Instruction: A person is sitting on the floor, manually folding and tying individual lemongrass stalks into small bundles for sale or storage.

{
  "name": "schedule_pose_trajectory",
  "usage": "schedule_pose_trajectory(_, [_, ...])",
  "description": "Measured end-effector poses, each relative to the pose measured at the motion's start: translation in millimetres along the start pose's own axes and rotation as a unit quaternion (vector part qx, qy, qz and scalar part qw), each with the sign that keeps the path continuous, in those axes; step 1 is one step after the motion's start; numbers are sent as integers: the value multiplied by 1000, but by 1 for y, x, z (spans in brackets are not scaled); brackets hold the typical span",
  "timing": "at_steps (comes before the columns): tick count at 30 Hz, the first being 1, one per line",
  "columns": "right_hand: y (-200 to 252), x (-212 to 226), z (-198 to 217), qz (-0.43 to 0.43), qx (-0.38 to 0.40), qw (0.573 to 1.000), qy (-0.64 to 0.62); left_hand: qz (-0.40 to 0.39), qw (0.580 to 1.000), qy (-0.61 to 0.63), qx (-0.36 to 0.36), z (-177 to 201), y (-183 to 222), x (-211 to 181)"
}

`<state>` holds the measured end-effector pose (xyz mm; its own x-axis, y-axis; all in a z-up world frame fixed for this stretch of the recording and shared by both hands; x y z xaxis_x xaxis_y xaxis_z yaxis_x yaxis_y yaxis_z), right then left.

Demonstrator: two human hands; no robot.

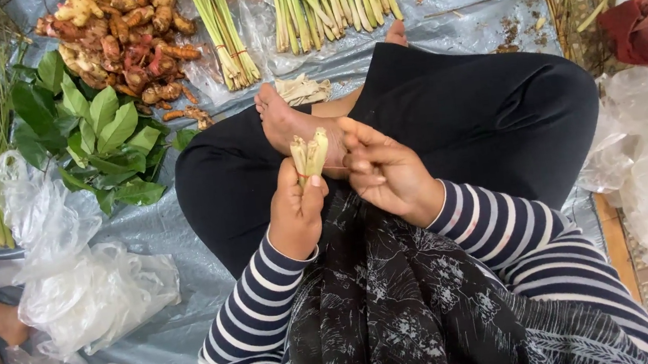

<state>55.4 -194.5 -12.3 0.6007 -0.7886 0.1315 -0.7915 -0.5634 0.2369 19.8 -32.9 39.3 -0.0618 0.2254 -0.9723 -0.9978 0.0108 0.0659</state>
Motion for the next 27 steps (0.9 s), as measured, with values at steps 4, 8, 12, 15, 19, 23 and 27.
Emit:
schedule_pose_trajectory(4, [5, -1, -9, 56, -67, 985, 150, 10, 999, -38, 11, -1, 3, -22])
schedule_pose_trajectory(8, [3, 12, -3, 160, -22, 936, 314, -10, 980, -189, 60, 0, 6, -36])
schedule_pose_trajectory(12, [-4, 20, 37, 184, 2, 874, 449, -62, 924, -359, 112, -5, 7, -27])
schedule_pose_trajectory(15, [-6, 23, 9, 177, 19, 864, 470, -86, 875, -461, 121, -6, 6, -28])
schedule_pose_trajectory(19, [-3, 29, -6, 179, 49, 804, 565, -144, 839, -517, 87, -12, 10, -20])
schedule_pose_trajectory(23, [-5, 29, -11, 152, 50, 746, 646, -145, 830, -532, 85, -9, 12, 4])
schedule_pose_trajectory(27, [-4, 31, -25, 137, 74, 692, 705, -87, 866, -484, 92, 0, 12, 31])
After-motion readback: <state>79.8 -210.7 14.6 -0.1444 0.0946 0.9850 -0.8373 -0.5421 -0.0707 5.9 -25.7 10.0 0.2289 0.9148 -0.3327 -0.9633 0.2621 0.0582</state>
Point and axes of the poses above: each hand's wrist, its own y-axis away from the middle knuckle, its own z-axis out of the back of the hand, x = y × z, the point moved 3 cm from there along -y, towards the middle knuckle, and after that the axes turned 4 degrees about y, right-handed, at the moved point
